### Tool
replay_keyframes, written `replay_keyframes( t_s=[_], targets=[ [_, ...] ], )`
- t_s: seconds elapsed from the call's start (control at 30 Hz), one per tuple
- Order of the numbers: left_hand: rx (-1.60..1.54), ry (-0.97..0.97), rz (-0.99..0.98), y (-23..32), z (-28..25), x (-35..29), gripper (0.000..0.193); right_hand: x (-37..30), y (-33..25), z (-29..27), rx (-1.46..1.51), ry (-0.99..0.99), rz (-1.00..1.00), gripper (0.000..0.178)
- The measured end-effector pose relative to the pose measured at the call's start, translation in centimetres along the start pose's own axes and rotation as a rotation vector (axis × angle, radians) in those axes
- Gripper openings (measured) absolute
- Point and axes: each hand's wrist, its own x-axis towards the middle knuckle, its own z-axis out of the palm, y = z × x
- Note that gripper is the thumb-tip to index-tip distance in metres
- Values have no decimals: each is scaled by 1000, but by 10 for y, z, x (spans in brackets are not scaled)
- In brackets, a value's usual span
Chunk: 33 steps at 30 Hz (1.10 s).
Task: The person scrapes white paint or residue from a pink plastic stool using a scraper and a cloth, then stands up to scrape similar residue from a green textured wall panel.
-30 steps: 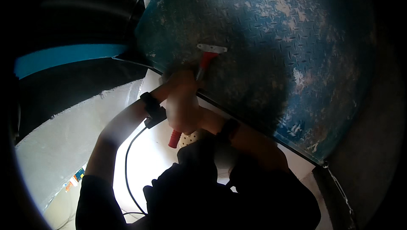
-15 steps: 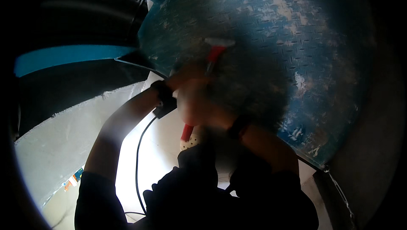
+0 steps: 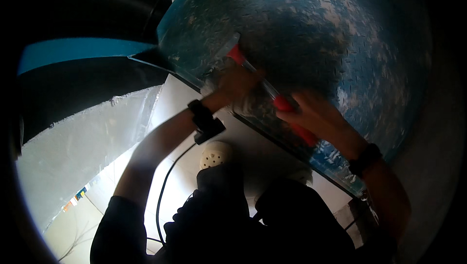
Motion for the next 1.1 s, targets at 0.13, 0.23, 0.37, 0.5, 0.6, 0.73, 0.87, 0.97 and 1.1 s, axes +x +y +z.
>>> replay_keyframes(
  t_s=[0.13,0.23,0.37,0.5,0.6,0.73,0.87,0.97,1.1],
  targets=[
    [-592,51,-272,20,28,3,62,-31,8,-4,238,-223,184,40],
    [-755,56,-361,29,37,0,61,-43,2,-2,902,-54,517,46],
    [-722,48,-340,29,40,0,60,-43,-24,14,910,64,519,51],
    [-422,142,-31,24,44,0,56,-33,-40,29,682,243,459,53],
    [-342,95,-11,23,45,-1,40,-28,-38,25,550,352,437,46],
    [-341,167,106,30,33,1,38,-21,-19,4,512,51,655,40],
    [-502,162,43,38,16,8,34,-12,-13,-1,457,66,629,40],
    [-735,207,-309,40,14,6,28,-10,-22,5,477,306,439,39],
    [-263,191,-86,39,18,-5,25,-14,-31,3,475,142,567,39]
  ],
)
